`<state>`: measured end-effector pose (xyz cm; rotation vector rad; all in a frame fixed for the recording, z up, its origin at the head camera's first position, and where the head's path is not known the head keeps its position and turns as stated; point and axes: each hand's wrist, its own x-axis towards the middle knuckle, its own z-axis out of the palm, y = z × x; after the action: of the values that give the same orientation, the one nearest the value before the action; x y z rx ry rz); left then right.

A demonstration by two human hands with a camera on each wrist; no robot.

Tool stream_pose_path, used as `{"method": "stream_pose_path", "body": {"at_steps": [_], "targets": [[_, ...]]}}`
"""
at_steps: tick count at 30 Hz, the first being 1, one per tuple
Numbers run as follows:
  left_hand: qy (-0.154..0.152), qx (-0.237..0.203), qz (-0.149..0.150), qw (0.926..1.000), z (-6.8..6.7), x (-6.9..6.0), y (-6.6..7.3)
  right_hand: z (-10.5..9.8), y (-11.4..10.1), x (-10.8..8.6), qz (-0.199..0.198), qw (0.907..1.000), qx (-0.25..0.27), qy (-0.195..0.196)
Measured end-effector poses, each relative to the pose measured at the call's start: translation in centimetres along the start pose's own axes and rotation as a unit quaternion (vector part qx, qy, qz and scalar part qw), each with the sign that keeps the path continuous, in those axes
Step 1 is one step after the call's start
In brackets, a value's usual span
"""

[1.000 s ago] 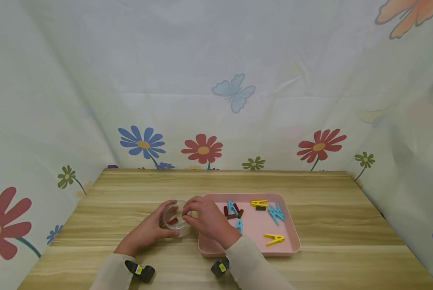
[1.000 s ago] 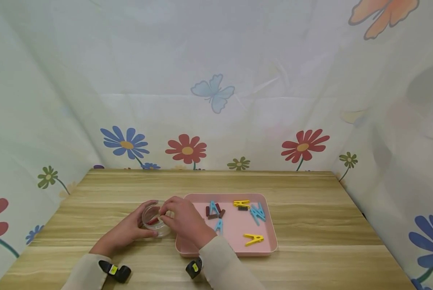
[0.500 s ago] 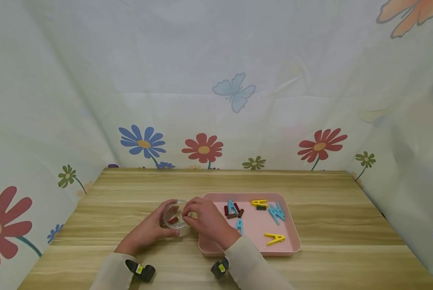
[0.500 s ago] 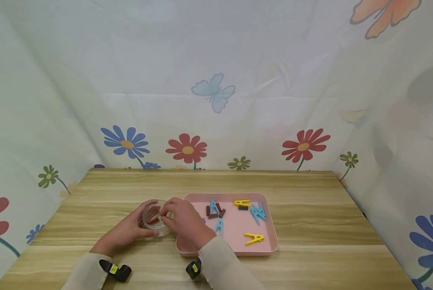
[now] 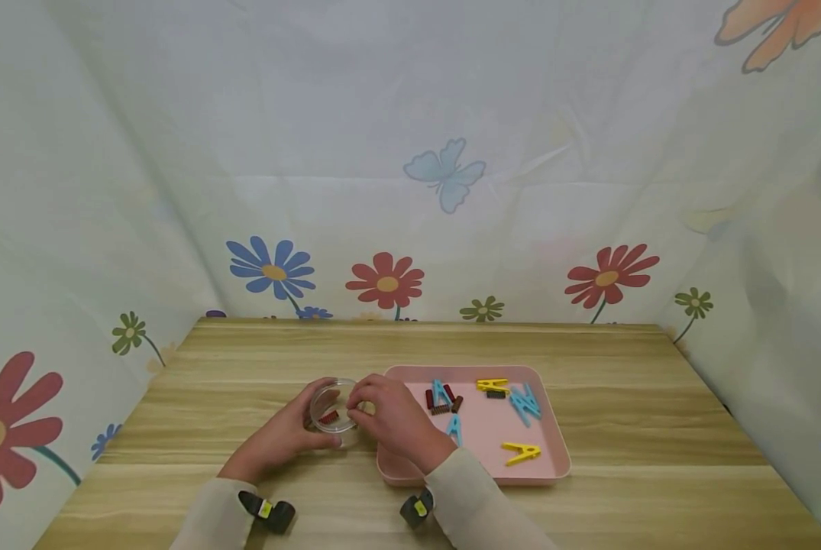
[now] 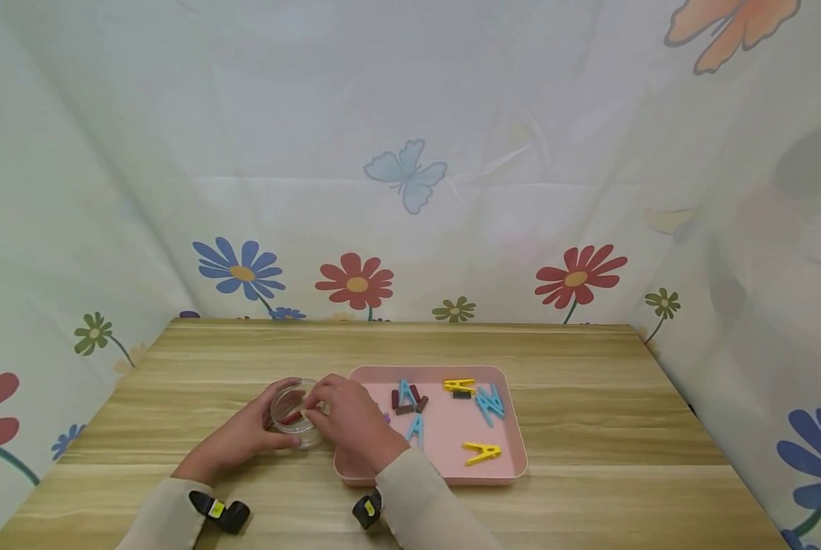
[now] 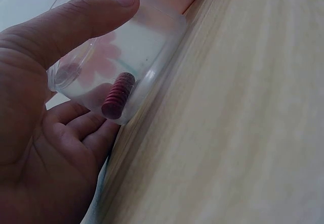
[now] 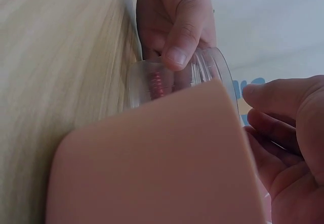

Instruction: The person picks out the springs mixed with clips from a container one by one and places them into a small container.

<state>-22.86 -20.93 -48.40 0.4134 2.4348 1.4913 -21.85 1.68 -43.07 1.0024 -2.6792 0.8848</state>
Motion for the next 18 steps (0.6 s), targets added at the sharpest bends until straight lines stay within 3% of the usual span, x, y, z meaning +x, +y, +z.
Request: {"method": "stream_pose_path", "body": {"at_steps": [11,18], "targets": [[0.002,0.03,0.013,0.9995,0.07,0.09,-0.05,-0.05,0.05,-0.1,-0.003,1.0,-0.007,0.001],[-0.003,0.024,0.013,0.9996,0.04,0.09,-0.17,-0.52,-0.15,-0.1,0.002,0.9999,-0.01,-0.007]]}}
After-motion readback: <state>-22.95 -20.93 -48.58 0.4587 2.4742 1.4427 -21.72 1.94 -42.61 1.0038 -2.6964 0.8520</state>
